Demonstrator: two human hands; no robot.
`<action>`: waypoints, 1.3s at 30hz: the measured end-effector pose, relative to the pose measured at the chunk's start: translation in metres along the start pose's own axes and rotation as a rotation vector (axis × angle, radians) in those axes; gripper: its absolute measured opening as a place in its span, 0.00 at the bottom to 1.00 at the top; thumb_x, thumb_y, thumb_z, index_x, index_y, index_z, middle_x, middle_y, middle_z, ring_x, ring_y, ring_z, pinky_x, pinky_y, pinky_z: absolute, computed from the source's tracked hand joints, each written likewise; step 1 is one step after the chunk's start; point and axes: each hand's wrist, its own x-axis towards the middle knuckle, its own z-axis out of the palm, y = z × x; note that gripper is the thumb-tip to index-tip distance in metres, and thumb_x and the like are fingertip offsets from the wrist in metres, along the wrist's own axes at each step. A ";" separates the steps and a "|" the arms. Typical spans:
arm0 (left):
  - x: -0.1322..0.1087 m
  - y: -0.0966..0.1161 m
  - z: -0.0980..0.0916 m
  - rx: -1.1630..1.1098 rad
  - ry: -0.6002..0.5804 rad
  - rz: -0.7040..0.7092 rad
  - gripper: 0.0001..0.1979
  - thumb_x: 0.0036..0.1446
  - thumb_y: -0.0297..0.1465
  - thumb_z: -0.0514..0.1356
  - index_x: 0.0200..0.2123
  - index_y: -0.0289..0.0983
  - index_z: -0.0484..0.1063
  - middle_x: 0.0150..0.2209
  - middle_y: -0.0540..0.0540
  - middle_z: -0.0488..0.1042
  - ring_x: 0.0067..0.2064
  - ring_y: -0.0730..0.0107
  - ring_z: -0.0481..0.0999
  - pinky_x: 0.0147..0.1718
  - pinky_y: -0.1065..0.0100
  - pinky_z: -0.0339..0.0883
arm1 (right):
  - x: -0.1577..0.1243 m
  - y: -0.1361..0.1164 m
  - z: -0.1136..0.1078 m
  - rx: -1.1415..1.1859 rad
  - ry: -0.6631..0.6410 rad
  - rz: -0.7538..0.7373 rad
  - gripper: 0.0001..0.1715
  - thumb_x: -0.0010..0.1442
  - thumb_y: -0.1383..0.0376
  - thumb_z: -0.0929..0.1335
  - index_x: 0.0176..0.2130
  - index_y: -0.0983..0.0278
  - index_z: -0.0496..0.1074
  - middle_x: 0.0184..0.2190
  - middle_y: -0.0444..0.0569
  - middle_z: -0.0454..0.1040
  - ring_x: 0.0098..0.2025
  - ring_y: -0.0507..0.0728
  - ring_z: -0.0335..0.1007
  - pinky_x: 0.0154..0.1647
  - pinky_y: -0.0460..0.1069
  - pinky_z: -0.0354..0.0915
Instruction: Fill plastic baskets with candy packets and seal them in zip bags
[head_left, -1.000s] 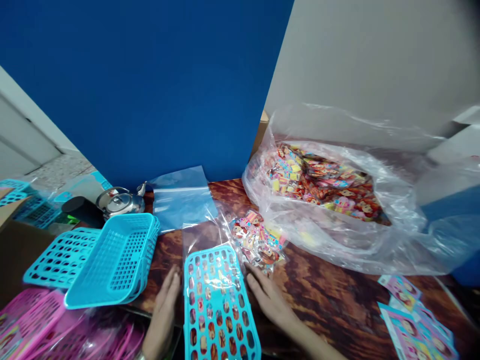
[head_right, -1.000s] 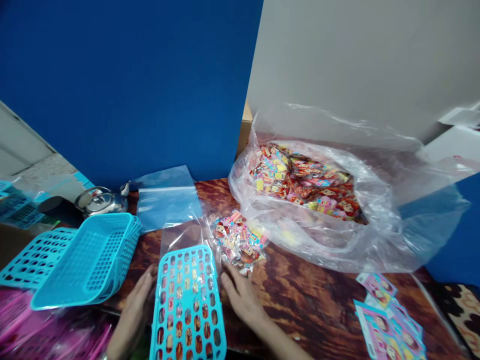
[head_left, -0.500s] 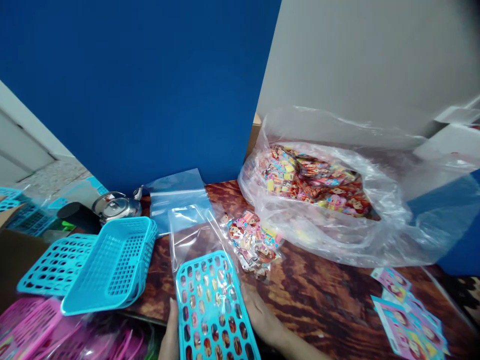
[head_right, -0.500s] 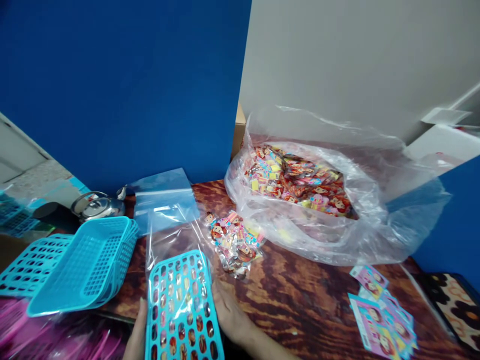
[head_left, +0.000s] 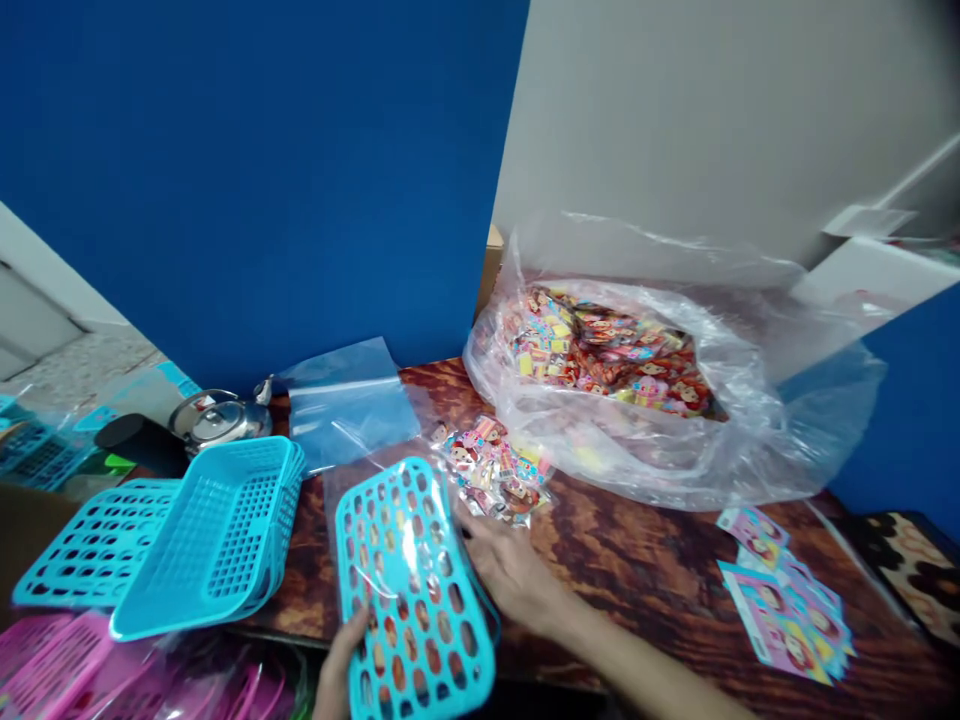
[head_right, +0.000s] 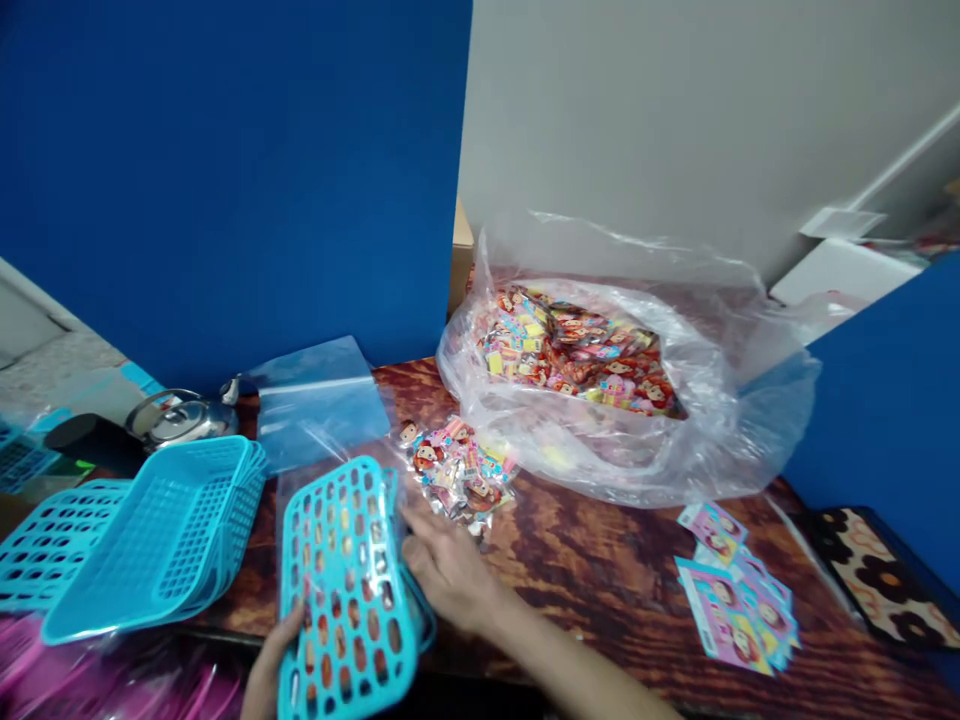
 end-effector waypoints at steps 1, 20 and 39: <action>-0.002 0.006 0.004 -0.029 -0.001 0.018 0.30 0.51 0.32 0.62 0.58 0.30 0.62 0.41 0.38 0.77 0.51 0.45 0.68 0.55 0.45 0.56 | 0.008 -0.003 -0.007 0.023 0.032 -0.042 0.29 0.66 0.52 0.52 0.58 0.62 0.63 0.51 0.53 0.70 0.52 0.60 0.65 0.53 0.56 0.61; -0.002 0.031 0.012 -0.088 -0.063 0.315 0.29 0.55 0.28 0.56 0.60 0.42 0.57 0.41 0.49 0.77 0.47 0.56 0.74 0.57 0.57 0.57 | 0.057 -0.002 -0.022 -0.840 0.414 -0.584 0.13 0.65 0.69 0.58 0.37 0.65 0.70 0.28 0.49 0.72 0.31 0.55 0.67 0.34 0.49 0.62; -0.015 0.038 0.043 -0.087 -0.087 0.384 0.26 0.56 0.30 0.57 0.59 0.41 0.60 0.45 0.47 0.75 0.49 0.55 0.72 0.56 0.57 0.59 | 0.022 -0.021 -0.016 0.045 0.101 -0.282 0.31 0.65 0.52 0.56 0.64 0.57 0.50 0.64 0.49 0.49 0.65 0.60 0.45 0.62 0.59 0.48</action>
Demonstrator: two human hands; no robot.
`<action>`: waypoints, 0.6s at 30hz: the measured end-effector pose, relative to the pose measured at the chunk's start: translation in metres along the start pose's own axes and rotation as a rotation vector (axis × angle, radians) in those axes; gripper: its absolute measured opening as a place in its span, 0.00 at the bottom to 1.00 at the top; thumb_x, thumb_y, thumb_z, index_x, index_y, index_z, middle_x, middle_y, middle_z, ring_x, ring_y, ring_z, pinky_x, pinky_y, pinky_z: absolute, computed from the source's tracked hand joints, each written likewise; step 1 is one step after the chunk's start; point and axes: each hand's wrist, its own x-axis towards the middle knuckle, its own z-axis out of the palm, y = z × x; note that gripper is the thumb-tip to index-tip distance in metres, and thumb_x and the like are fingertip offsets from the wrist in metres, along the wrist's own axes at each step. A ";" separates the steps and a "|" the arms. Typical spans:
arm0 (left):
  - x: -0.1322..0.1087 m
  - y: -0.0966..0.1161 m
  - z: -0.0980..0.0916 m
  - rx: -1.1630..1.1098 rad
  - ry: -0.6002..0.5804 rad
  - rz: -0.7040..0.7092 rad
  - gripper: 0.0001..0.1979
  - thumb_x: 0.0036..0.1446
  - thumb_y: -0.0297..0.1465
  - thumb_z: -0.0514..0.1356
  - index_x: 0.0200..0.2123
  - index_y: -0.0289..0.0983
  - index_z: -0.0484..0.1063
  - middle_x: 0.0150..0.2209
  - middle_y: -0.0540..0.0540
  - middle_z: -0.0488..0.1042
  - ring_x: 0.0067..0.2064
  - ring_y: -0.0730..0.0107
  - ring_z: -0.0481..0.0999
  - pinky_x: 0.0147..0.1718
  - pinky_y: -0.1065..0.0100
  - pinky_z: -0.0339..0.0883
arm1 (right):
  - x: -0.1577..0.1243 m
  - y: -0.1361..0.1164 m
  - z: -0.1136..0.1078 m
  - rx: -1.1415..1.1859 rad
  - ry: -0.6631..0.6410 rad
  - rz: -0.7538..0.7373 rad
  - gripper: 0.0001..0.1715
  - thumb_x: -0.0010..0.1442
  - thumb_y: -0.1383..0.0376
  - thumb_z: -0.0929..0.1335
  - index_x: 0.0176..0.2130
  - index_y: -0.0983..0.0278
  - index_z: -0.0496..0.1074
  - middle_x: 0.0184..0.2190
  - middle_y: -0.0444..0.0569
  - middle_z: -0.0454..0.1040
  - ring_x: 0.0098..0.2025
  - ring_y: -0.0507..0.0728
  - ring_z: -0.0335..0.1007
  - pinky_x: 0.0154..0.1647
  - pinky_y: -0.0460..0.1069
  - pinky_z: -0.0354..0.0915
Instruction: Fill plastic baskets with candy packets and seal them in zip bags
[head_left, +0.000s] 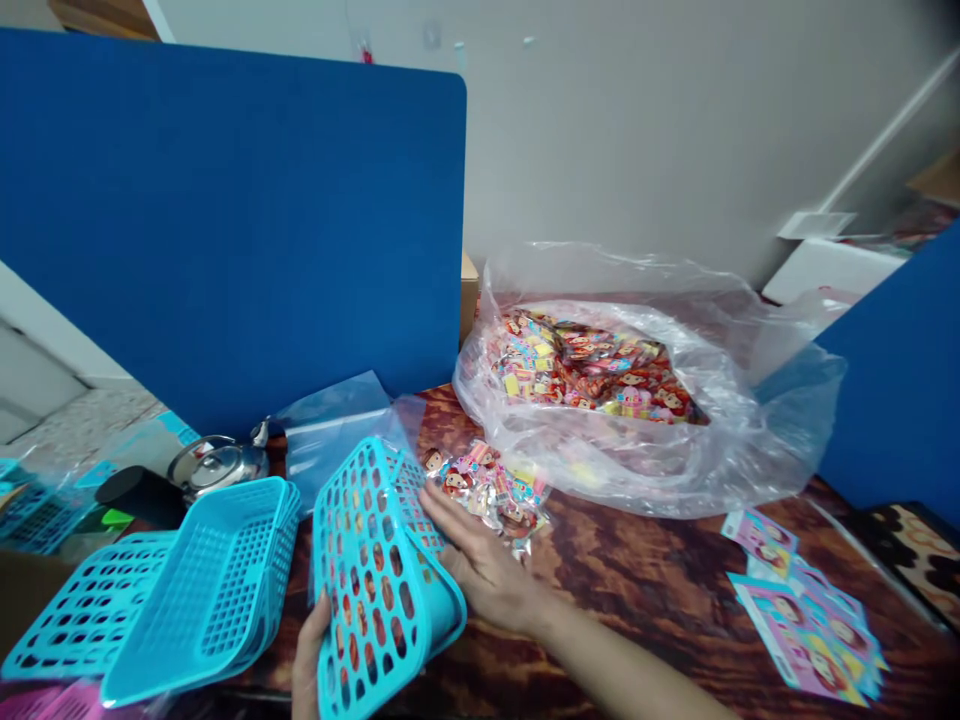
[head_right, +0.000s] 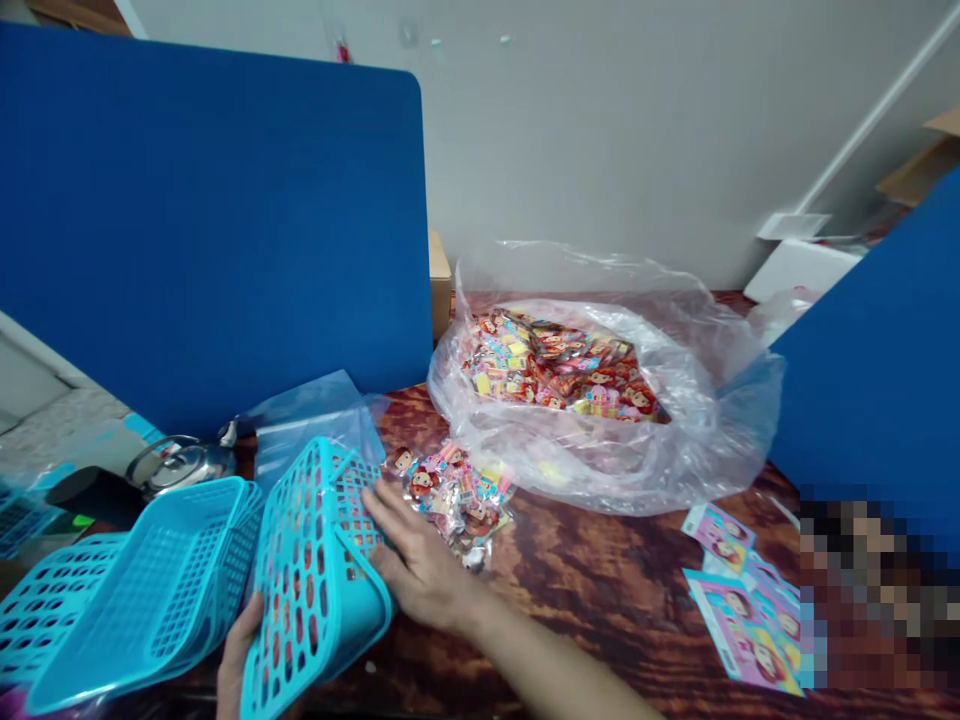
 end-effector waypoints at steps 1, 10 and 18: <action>-0.001 0.001 0.000 0.004 0.013 0.000 0.26 0.57 0.30 0.57 0.59 0.40 0.60 0.45 0.46 0.75 0.49 0.55 0.72 0.56 0.56 0.59 | -0.003 -0.001 0.000 0.028 -0.033 -0.011 0.29 0.65 0.52 0.56 0.62 0.57 0.54 0.63 0.49 0.52 0.64 0.60 0.48 0.62 0.59 0.49; -0.010 0.008 0.031 0.133 0.163 -0.050 0.29 0.58 0.29 0.54 0.62 0.33 0.52 0.40 0.40 0.77 0.45 0.51 0.75 0.51 0.51 0.65 | -0.008 0.008 -0.009 0.165 -0.039 0.071 0.56 0.50 0.36 0.62 0.66 0.58 0.40 0.67 0.55 0.38 0.66 0.66 0.35 0.61 0.62 0.46; -0.018 0.010 0.054 0.111 0.081 -0.060 0.30 0.57 0.32 0.58 0.61 0.37 0.55 0.48 0.38 0.74 0.46 0.52 0.74 0.49 0.51 0.67 | -0.009 0.003 0.002 0.488 -0.136 0.173 0.54 0.51 0.37 0.61 0.66 0.57 0.40 0.66 0.52 0.43 0.66 0.62 0.35 0.62 0.60 0.43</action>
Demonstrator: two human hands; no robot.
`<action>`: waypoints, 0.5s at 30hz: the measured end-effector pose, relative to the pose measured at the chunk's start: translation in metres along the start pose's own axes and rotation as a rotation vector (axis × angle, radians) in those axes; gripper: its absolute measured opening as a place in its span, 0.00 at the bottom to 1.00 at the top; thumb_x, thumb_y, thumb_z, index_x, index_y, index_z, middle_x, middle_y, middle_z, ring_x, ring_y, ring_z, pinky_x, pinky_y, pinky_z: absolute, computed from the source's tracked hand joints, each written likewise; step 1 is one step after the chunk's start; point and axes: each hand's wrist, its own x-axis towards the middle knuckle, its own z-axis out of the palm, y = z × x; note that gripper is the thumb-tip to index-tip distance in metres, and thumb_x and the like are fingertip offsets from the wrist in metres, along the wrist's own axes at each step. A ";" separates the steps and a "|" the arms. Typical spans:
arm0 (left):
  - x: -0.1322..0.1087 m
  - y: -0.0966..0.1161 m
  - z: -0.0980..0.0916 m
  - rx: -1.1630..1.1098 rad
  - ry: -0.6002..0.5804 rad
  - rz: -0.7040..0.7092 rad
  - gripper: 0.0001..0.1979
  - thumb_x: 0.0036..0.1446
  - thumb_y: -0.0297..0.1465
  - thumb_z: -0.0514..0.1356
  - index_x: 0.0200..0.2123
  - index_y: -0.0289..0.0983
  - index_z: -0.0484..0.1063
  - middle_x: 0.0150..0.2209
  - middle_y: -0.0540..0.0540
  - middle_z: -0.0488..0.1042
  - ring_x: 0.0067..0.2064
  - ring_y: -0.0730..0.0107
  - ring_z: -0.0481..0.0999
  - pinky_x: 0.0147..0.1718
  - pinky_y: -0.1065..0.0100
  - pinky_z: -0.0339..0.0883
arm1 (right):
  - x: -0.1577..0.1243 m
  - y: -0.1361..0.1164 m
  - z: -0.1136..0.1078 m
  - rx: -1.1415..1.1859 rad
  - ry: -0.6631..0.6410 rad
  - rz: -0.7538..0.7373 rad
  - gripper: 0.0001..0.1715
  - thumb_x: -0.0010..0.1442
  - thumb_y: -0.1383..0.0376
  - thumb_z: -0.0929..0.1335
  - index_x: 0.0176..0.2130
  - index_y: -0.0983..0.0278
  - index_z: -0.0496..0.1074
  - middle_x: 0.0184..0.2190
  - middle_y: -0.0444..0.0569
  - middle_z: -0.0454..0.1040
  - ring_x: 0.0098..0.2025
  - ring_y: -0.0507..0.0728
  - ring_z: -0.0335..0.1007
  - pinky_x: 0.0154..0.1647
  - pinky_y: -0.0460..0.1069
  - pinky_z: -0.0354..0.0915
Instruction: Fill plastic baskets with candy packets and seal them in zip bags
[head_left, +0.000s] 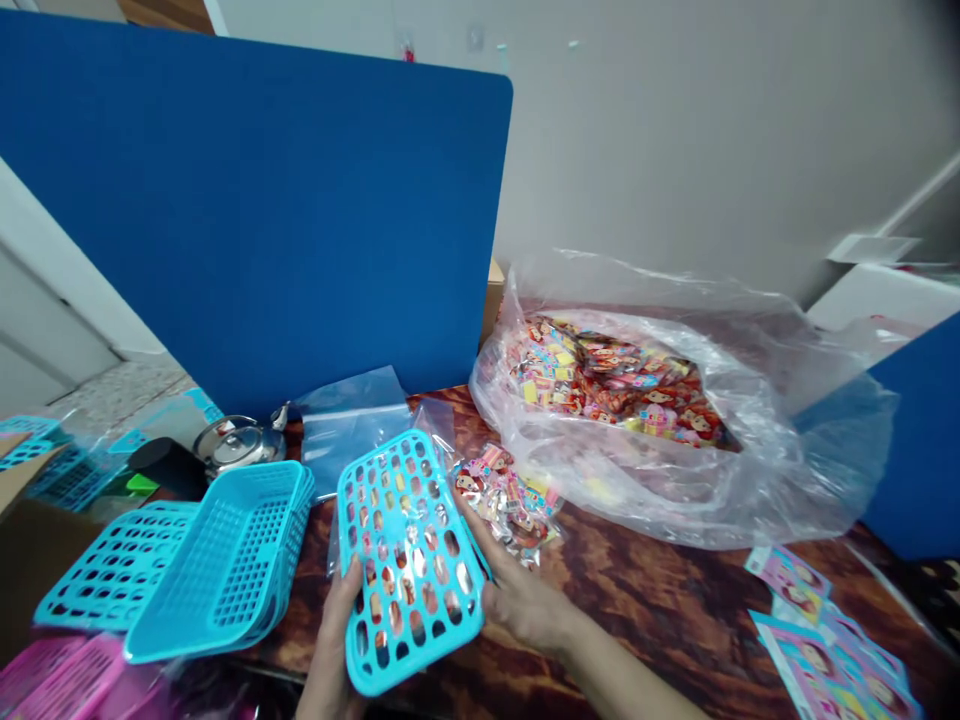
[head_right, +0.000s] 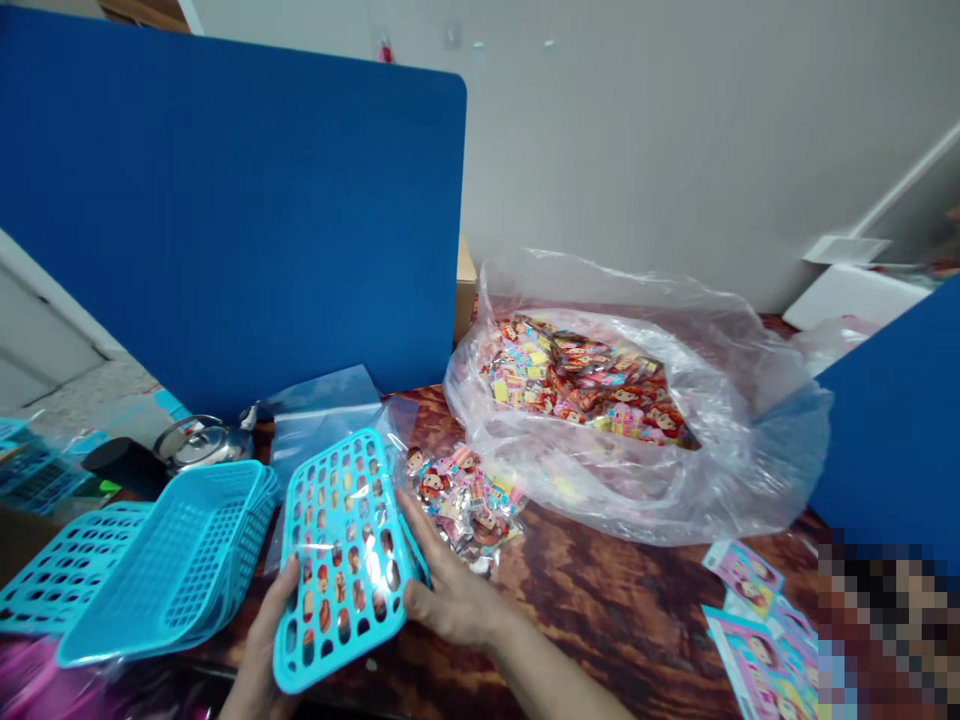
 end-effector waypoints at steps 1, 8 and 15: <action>-0.001 0.002 0.003 -0.006 -0.011 -0.007 0.30 0.56 0.33 0.59 0.61 0.38 0.55 0.49 0.39 0.73 0.47 0.52 0.74 0.49 0.51 0.66 | 0.000 0.003 0.003 0.099 0.023 0.010 0.54 0.51 0.38 0.63 0.65 0.56 0.41 0.65 0.52 0.46 0.66 0.62 0.38 0.62 0.59 0.45; -0.007 0.008 0.008 0.194 -0.234 0.245 0.26 0.54 0.40 0.60 0.55 0.38 0.66 0.56 0.43 0.67 0.60 0.55 0.59 0.60 0.56 0.49 | 0.005 0.033 0.015 0.506 0.352 0.070 0.44 0.55 0.41 0.59 0.63 0.59 0.51 0.55 0.56 0.66 0.55 0.67 0.63 0.54 0.63 0.58; -0.011 0.005 -0.027 0.569 -0.172 0.362 0.17 0.47 0.37 0.66 0.42 0.39 0.77 0.48 0.44 0.74 0.58 0.47 0.62 0.61 0.54 0.46 | 0.007 0.041 -0.005 0.454 0.507 0.097 0.41 0.56 0.41 0.57 0.61 0.59 0.55 0.50 0.53 0.72 0.51 0.66 0.67 0.50 0.62 0.62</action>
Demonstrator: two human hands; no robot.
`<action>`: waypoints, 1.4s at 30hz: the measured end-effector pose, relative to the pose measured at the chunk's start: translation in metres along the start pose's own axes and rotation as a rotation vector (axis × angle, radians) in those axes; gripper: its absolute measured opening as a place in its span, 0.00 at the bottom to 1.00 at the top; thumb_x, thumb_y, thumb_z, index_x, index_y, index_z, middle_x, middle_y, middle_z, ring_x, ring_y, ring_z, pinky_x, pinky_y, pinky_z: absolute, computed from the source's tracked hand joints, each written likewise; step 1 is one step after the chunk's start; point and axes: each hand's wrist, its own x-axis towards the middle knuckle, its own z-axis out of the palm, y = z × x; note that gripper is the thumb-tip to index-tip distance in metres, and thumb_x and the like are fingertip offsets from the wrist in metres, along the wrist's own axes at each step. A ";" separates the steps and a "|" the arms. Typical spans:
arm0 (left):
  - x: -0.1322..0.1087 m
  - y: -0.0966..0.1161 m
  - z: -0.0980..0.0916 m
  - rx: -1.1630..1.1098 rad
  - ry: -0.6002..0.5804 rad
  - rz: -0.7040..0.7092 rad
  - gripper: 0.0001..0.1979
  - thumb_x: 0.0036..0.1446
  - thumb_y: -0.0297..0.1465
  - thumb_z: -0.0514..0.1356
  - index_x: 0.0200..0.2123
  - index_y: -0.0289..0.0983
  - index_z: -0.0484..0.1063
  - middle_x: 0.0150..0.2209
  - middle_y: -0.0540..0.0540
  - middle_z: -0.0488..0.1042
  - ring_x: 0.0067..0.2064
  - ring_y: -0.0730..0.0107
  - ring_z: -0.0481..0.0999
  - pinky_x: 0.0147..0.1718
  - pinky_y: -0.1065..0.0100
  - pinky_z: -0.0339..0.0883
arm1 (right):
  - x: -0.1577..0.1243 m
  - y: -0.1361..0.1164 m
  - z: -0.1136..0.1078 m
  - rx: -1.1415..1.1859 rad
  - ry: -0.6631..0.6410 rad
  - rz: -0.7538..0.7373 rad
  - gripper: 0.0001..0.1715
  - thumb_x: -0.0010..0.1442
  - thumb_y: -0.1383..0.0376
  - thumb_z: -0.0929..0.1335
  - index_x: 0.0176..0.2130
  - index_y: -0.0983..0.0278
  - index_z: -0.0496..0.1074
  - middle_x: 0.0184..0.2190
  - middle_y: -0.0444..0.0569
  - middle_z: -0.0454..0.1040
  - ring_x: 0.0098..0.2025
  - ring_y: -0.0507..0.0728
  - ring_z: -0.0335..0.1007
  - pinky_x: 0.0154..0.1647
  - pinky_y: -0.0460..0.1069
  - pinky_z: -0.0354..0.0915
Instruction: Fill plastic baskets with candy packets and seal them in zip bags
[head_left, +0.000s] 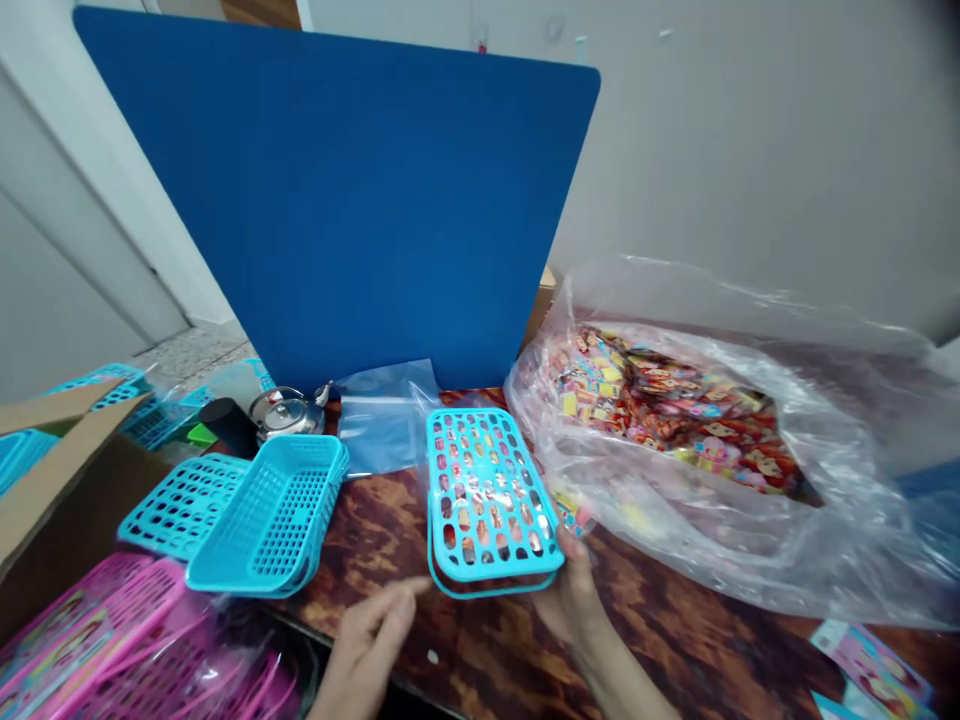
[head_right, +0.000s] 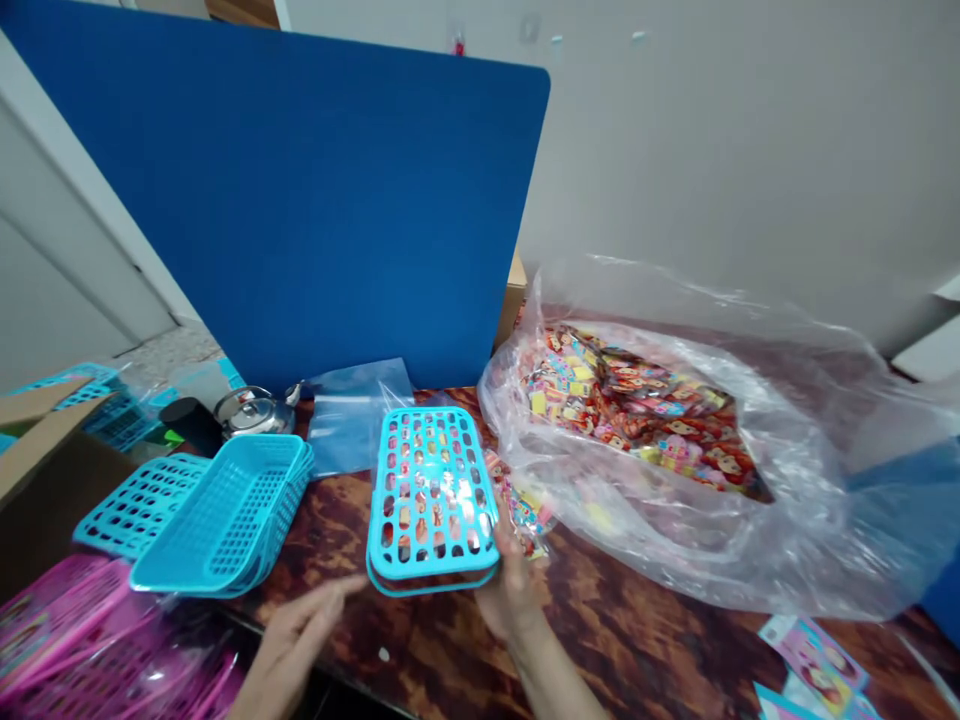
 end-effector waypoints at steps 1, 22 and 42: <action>0.006 0.000 -0.002 -0.016 0.073 0.022 0.21 0.48 0.38 0.65 0.47 0.40 0.74 0.51 0.44 0.72 0.59 0.48 0.62 0.61 0.53 0.46 | -0.001 0.000 -0.001 0.051 0.010 0.014 0.40 0.55 0.42 0.59 0.61 0.58 0.55 0.50 0.52 0.72 0.50 0.66 0.68 0.50 0.62 0.62; 0.021 -0.015 0.028 -0.663 -0.227 -0.104 0.38 0.51 0.40 0.63 0.62 0.45 0.50 0.58 0.41 0.63 0.61 0.50 0.58 0.59 0.51 0.50 | -0.015 0.015 0.019 0.209 -0.034 -0.016 0.39 0.54 0.46 0.66 0.60 0.54 0.56 0.53 0.52 0.69 0.52 0.64 0.66 0.50 0.61 0.63; 0.031 -0.005 0.027 -0.927 0.120 -0.224 0.29 0.52 0.32 0.60 0.58 0.43 0.60 0.44 0.42 0.77 0.43 0.53 0.77 0.46 0.52 0.69 | -0.010 -0.037 0.029 -1.031 -0.105 -0.658 0.25 0.56 0.52 0.68 0.51 0.57 0.67 0.43 0.52 0.70 0.46 0.60 0.67 0.47 0.54 0.65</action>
